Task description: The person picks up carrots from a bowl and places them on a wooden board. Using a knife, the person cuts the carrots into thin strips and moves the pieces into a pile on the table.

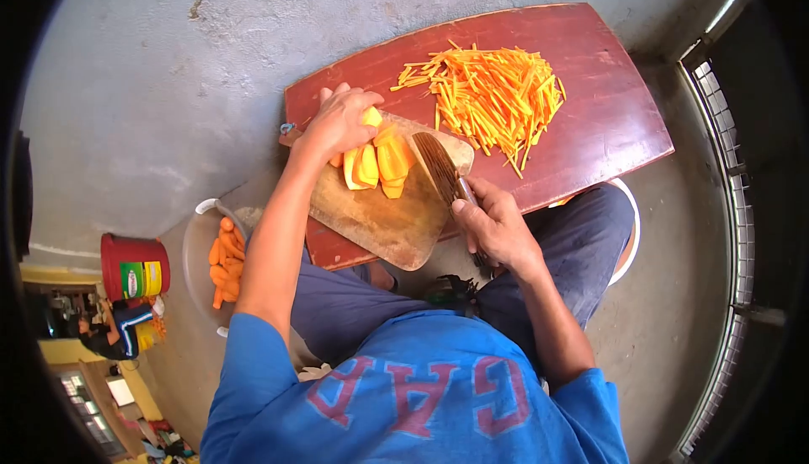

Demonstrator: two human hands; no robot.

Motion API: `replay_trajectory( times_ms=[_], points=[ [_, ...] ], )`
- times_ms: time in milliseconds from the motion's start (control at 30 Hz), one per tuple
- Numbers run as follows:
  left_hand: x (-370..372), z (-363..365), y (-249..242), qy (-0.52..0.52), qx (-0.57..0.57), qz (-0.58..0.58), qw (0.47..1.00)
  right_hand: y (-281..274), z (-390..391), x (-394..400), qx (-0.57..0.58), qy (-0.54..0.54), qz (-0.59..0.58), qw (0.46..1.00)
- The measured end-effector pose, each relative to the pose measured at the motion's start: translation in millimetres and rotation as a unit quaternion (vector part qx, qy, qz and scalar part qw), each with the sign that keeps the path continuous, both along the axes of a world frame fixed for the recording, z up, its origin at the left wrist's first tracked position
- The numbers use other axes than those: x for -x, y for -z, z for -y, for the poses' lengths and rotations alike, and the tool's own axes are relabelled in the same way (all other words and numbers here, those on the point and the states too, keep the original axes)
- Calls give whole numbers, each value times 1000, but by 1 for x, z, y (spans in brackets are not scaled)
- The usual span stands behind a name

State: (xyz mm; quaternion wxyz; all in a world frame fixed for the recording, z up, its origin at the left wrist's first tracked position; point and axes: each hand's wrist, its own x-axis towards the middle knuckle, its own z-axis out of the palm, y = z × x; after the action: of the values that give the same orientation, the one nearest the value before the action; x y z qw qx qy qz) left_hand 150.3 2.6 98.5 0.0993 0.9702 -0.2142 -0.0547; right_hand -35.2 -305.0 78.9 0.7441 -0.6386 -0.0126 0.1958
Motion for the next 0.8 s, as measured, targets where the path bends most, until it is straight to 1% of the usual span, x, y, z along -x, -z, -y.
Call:
replay_trajectory(
  times_ms=[67, 200, 267, 300, 333, 400, 467, 500, 533, 600, 633, 733, 767, 800],
  points=[
    [10, 1, -12, -5, 39, 46, 998, 0, 0, 0, 4, 2, 1, 1000],
    [68, -5, -38, -28, 141, 151, 978, -6, 2, 1, 31, -12, -3, 999],
    [112, -5, -30, -76, 300, 83, 947, -11, 3, 2, 48, -21, -12, 999],
    [133, -3, -26, -102, 376, 49, 920, -15, 3, 4, 57, -19, 3, 998],
    [151, 1, -6, -89, 460, 63, 881, -20, 3, 8, 67, -18, 18, 997],
    [179, 10, 23, -69, 496, 92, 860, -29, 4, 18, 92, -33, 40, 994],
    [203, 10, 38, -69, 442, 92, 890, -37, 8, 28, 125, -63, 58, 989],
    [210, 14, 42, -80, 444, 88, 888, -38, 5, 32, 128, -74, 88, 985],
    [216, 17, 45, -89, 451, 95, 883, -43, 4, 40, 154, -78, 78, 982],
    [225, 22, 48, -105, 463, 108, 873, -56, 2, 46, 199, -133, 82, 968],
    [226, 21, 50, -99, 452, 118, 879, -58, -3, 50, 188, -130, 130, 965],
    [229, 21, 56, -104, 437, 123, 885, -54, -14, 60, 180, -108, 182, 961],
    [230, 22, 58, -102, 433, 132, 886, -60, -13, 64, 165, -111, 110, 974],
    [231, 25, 54, -99, 430, 140, 886, -59, -14, 65, 149, -104, 82, 980]
  ],
)
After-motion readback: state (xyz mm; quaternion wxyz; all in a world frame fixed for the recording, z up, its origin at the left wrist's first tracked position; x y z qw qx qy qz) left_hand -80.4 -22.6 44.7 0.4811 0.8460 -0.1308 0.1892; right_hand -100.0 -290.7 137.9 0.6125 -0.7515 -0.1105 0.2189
